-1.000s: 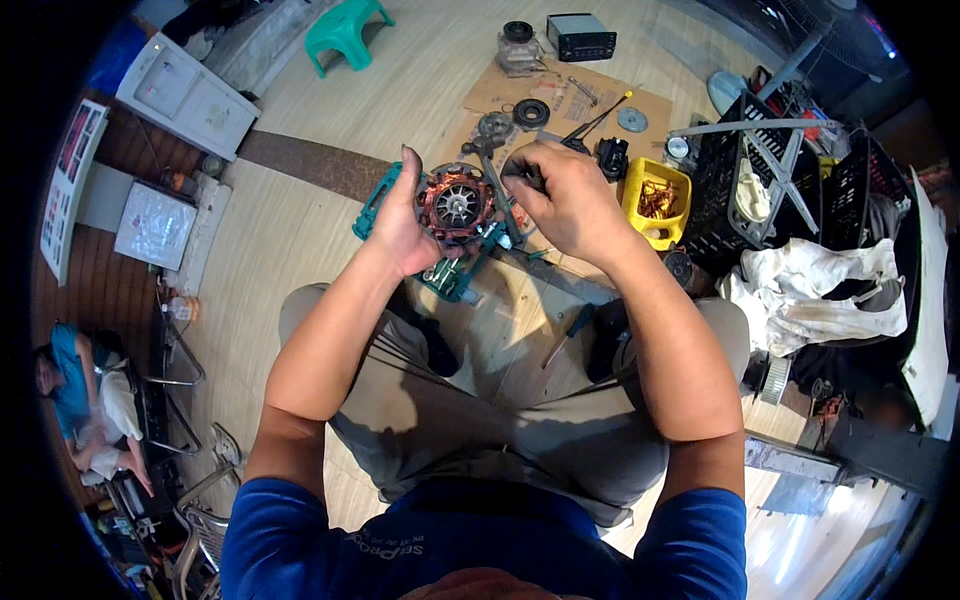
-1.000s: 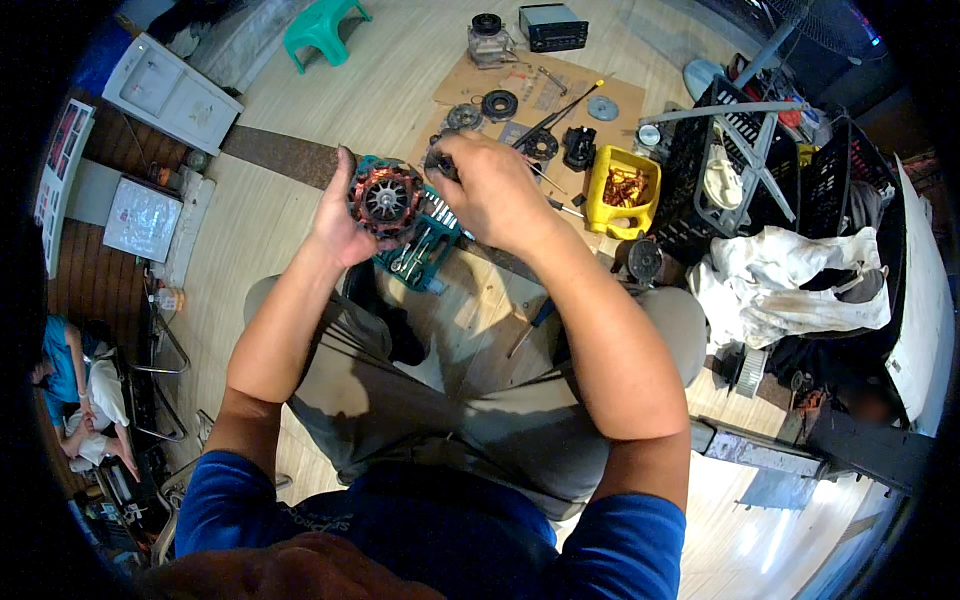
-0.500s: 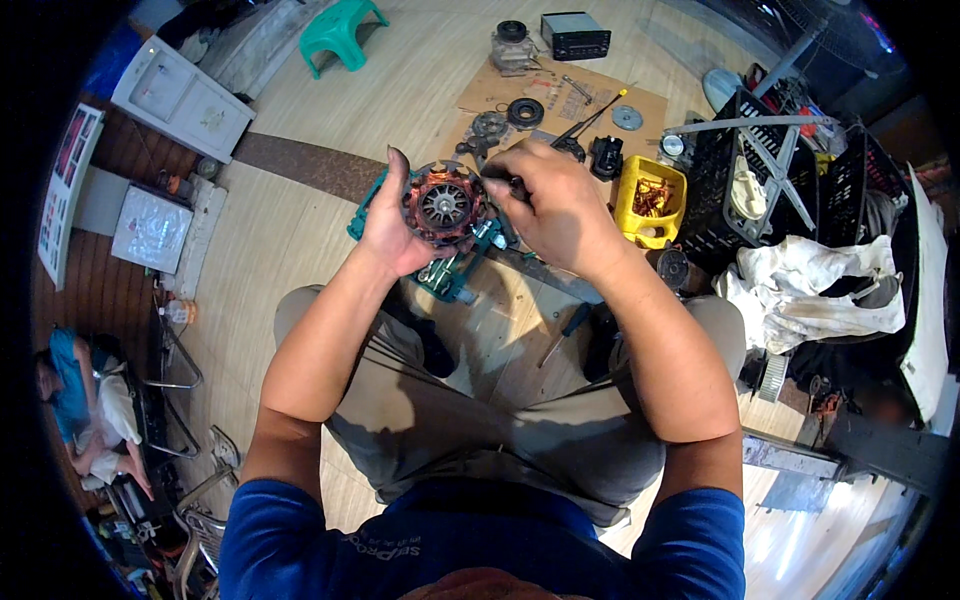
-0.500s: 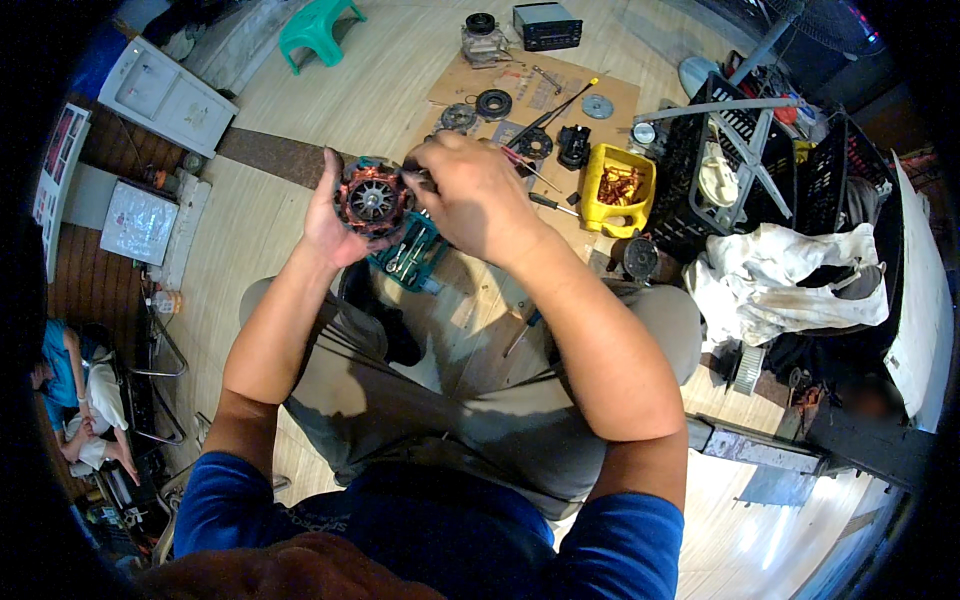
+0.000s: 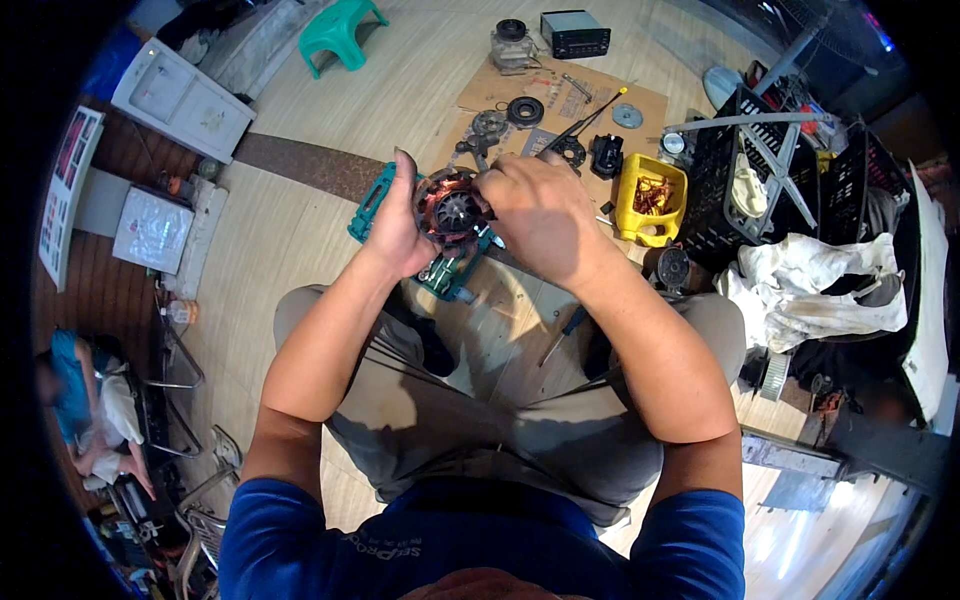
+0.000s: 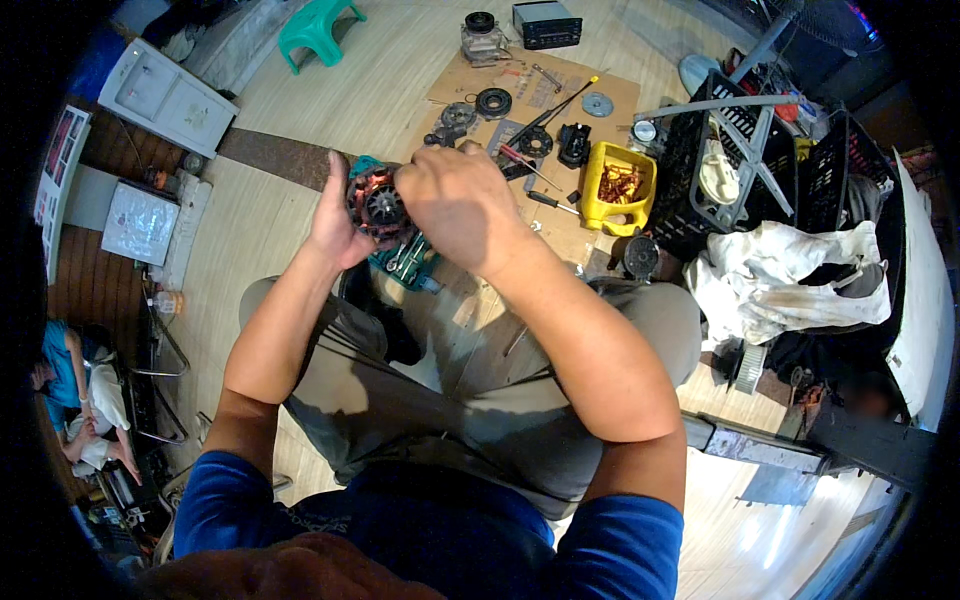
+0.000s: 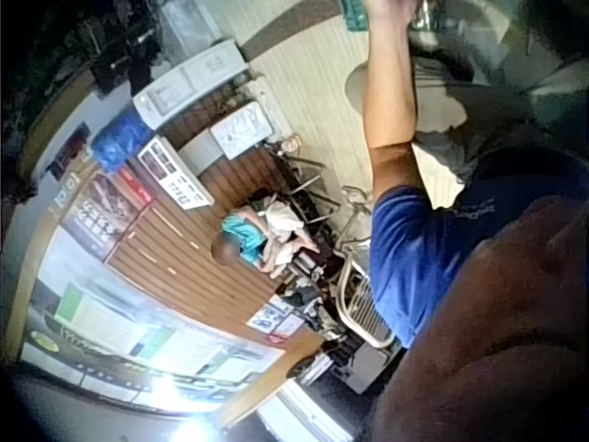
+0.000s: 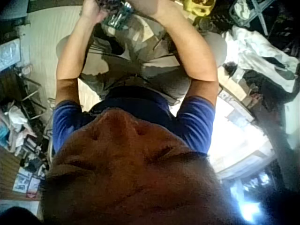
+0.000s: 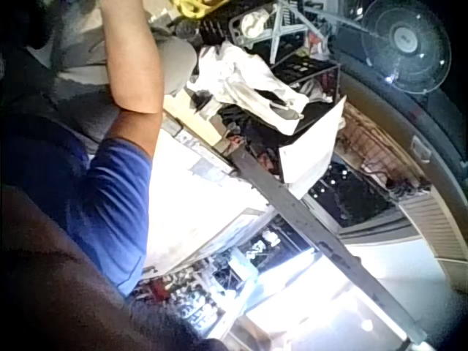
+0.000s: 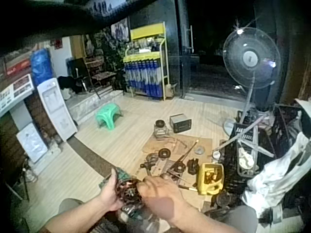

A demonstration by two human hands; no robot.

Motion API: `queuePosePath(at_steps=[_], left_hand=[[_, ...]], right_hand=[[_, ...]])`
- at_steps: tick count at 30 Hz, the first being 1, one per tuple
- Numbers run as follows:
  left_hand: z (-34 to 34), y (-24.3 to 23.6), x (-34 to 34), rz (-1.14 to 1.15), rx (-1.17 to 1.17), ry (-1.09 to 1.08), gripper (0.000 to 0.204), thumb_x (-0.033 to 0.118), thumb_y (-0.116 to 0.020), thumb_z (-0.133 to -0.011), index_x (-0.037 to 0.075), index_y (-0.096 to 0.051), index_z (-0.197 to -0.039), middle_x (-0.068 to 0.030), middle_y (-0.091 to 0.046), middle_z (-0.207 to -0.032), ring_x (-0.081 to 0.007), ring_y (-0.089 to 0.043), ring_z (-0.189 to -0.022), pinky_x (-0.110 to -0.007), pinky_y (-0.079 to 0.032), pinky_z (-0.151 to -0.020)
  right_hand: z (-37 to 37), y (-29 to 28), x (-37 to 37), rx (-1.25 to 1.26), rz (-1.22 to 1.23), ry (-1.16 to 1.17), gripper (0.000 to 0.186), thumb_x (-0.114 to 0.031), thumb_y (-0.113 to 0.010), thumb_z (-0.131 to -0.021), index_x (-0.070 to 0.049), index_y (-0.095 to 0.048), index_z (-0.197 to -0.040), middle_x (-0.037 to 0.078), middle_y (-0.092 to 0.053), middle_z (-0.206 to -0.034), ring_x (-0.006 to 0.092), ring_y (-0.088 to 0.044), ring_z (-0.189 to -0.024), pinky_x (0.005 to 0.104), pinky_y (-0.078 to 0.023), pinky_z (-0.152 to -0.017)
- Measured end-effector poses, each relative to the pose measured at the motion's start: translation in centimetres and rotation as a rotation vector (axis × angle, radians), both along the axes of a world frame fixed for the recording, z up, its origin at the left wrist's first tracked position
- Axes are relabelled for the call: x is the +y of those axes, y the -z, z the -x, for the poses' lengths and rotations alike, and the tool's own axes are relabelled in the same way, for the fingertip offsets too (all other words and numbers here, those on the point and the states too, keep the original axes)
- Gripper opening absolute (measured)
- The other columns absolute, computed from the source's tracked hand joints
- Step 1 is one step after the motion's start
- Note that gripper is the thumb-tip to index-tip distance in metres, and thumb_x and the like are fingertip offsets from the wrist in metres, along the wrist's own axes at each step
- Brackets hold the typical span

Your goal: The person manipulates the internal components of a motor by hand and using pliers, while sitting on a floor.

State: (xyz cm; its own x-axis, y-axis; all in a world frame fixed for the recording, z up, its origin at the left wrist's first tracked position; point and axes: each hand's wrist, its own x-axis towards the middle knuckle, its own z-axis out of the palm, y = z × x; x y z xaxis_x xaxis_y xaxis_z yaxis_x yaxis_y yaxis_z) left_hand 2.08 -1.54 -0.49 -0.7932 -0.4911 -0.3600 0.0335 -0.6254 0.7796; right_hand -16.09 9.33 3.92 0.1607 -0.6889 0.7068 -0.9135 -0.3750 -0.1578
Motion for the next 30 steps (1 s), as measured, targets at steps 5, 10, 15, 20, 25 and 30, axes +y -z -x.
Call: queuePosePath(at_steps=[5, 10, 15, 20, 25, 30], left_hand=[[0.5, -1.4, 0.8, -0.05, -0.019, -0.088, 0.096, 0.088, -0.026, -0.078, 0.012, -0.054, -0.13, -0.0119, -0.061, -0.124, -0.0282, -0.057, -0.109, -0.049, -0.044, -0.091], [-0.8, -0.4, -0.4, -0.057, 0.087, 0.05, 0.095, 0.088, -0.028, -0.077, 0.014, -0.054, -0.13, -0.0109, -0.057, -0.129, -0.0308, -0.051, -0.117, -0.057, -0.034, -0.099], [-0.4, -0.7, 0.2, -0.104, 0.059, -0.037, 0.091, 0.085, -0.029, -0.08, 0.013, -0.055, -0.128, -0.0118, -0.057, -0.127, -0.0303, -0.051, -0.116, -0.058, -0.033, -0.1], [-0.6, -0.7, 0.0, -0.219, 0.251, 0.037, 0.082, 0.079, -0.03, -0.086, 0.012, -0.057, -0.124, -0.0119, -0.059, -0.123, -0.0299, -0.053, -0.113, -0.057, -0.036, -0.098], [-0.1, -2.0, 0.9, -0.335, 0.206, -0.128, 0.078, 0.074, -0.032, -0.089, 0.007, -0.057, -0.12, -0.0162, -0.062, -0.115, -0.0319, -0.059, -0.105, -0.052, -0.047, -0.085], [1.2, -3.9, 2.4, -0.278, 0.126, -0.259, 0.073, 0.071, -0.029, -0.091, 0.007, -0.062, -0.106, -0.0137, -0.067, -0.094, -0.0263, -0.059, -0.06, -0.032, -0.04, -0.038]], right_hand=[[1.1, 0.0, 0.1, -0.16, -0.201, -0.103, 0.02, -0.013, -0.068, -0.074, -0.003, -0.061, -0.09, 0.013, -0.06, -0.086, 0.0324, -0.063, -0.083, 0.0415, -0.049, -0.072], [1.6, -0.6, 0.1, -0.23, -0.246, -0.102, 0.026, -0.014, -0.07, -0.078, -0.002, -0.06, -0.098, 0.018, -0.06, -0.094, 0.0357, -0.061, -0.085, 0.0429, -0.05, -0.075], [1.6, -0.8, 0.2, -0.508, -0.351, -0.137, 0.022, -0.015, -0.068, -0.083, 0.0, -0.061, -0.097, 0.019, -0.062, -0.093, 0.0376, -0.061, -0.085, 0.0423, -0.049, -0.076], [1.2, -0.6, -0.1, -0.82, -0.421, -0.175, 0.019, -0.014, -0.068, -0.082, 0.0, -0.062, -0.092, 0.02, -0.063, -0.086, 0.0355, -0.062, -0.083, 0.0389, -0.049, -0.073], [1.1, -0.8, 0.0, -0.806, -0.388, -0.181, 0.02, -0.014, -0.068, -0.081, 0.0, -0.062, -0.093, 0.019, -0.063, -0.086, 0.0344, -0.063, -0.081, 0.0383, -0.049, -0.072], [0.9, -0.8, 0.2, -0.673, -0.33, -0.161, 0.022, -0.01, -0.069, -0.084, -0.001, -0.063, -0.103, 0.013, -0.066, -0.089, 0.0179, -0.063, -0.078, 0.0295, -0.05, -0.071]])
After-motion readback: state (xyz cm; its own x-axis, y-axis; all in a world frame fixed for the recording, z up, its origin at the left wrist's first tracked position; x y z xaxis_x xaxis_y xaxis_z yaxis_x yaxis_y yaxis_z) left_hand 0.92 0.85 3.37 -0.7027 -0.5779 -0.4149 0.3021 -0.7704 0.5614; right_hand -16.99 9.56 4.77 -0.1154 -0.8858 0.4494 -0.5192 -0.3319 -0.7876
